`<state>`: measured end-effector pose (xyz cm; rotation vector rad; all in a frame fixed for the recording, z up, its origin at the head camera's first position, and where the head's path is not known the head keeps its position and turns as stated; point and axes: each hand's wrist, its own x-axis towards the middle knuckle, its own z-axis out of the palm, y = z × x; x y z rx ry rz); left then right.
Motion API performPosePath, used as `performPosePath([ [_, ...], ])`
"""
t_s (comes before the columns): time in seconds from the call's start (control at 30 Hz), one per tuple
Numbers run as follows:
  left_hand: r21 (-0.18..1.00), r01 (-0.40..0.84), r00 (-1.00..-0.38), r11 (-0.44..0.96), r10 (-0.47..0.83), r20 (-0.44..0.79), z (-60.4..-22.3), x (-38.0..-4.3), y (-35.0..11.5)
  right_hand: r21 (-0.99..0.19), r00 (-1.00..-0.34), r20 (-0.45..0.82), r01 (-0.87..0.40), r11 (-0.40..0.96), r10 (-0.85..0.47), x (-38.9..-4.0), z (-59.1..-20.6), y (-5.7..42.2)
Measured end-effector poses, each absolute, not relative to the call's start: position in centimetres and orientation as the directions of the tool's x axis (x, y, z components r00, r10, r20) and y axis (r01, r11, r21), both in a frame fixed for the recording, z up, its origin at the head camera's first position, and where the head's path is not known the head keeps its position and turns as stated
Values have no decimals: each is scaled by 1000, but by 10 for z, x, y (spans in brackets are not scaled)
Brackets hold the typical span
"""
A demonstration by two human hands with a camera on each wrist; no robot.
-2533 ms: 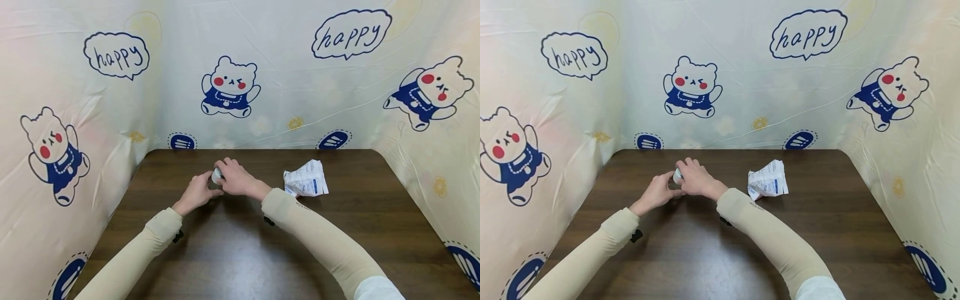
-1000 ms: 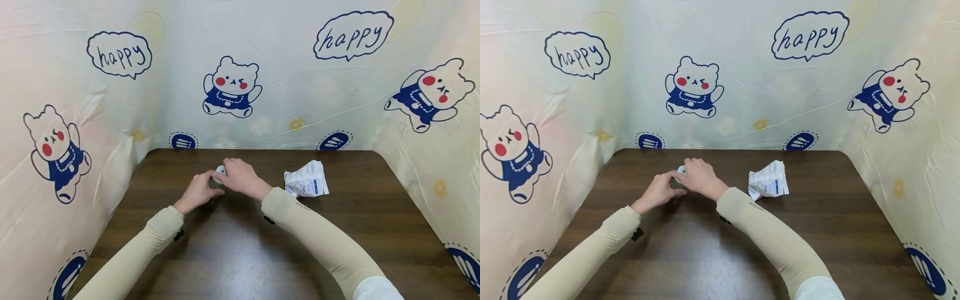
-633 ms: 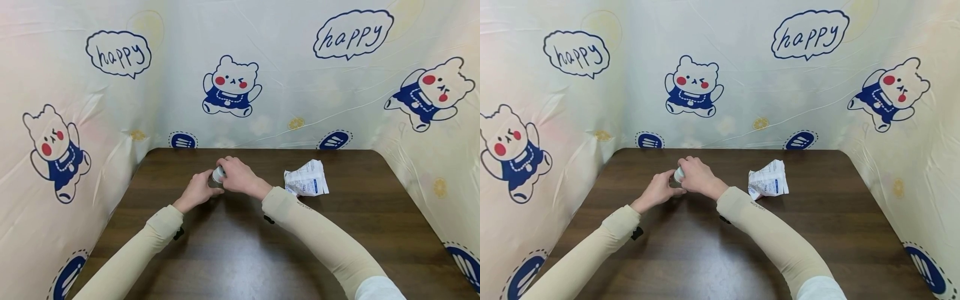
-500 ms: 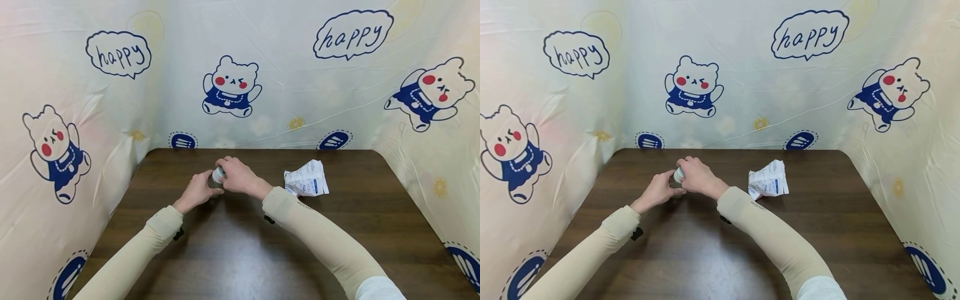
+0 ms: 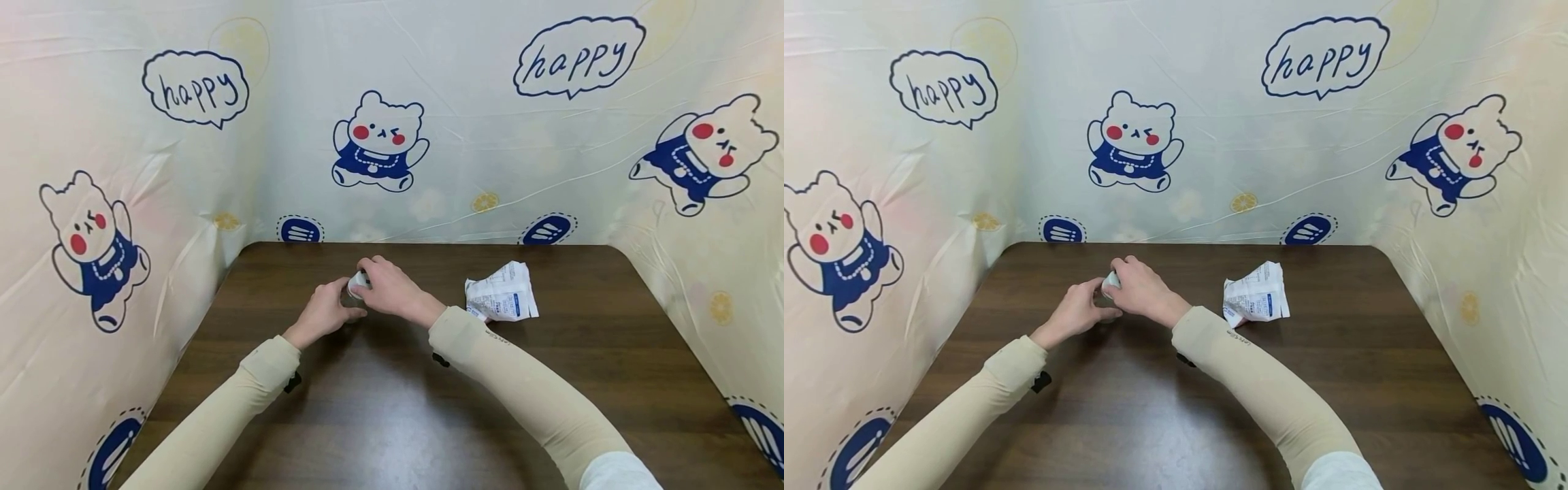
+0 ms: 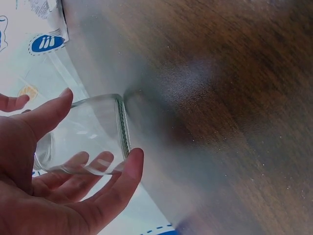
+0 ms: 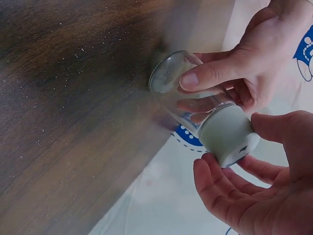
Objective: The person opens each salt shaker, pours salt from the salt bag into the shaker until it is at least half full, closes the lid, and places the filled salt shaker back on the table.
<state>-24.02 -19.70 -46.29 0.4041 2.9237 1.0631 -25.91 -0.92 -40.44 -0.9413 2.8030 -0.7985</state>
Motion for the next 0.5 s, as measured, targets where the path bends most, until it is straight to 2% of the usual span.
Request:
performPosePath([
  [0.5, 627, 246, -966, 739, 241, 95, -463, -240, -199, -500, -797, 130, -567, 655, -590, -254, -407, -6],
])
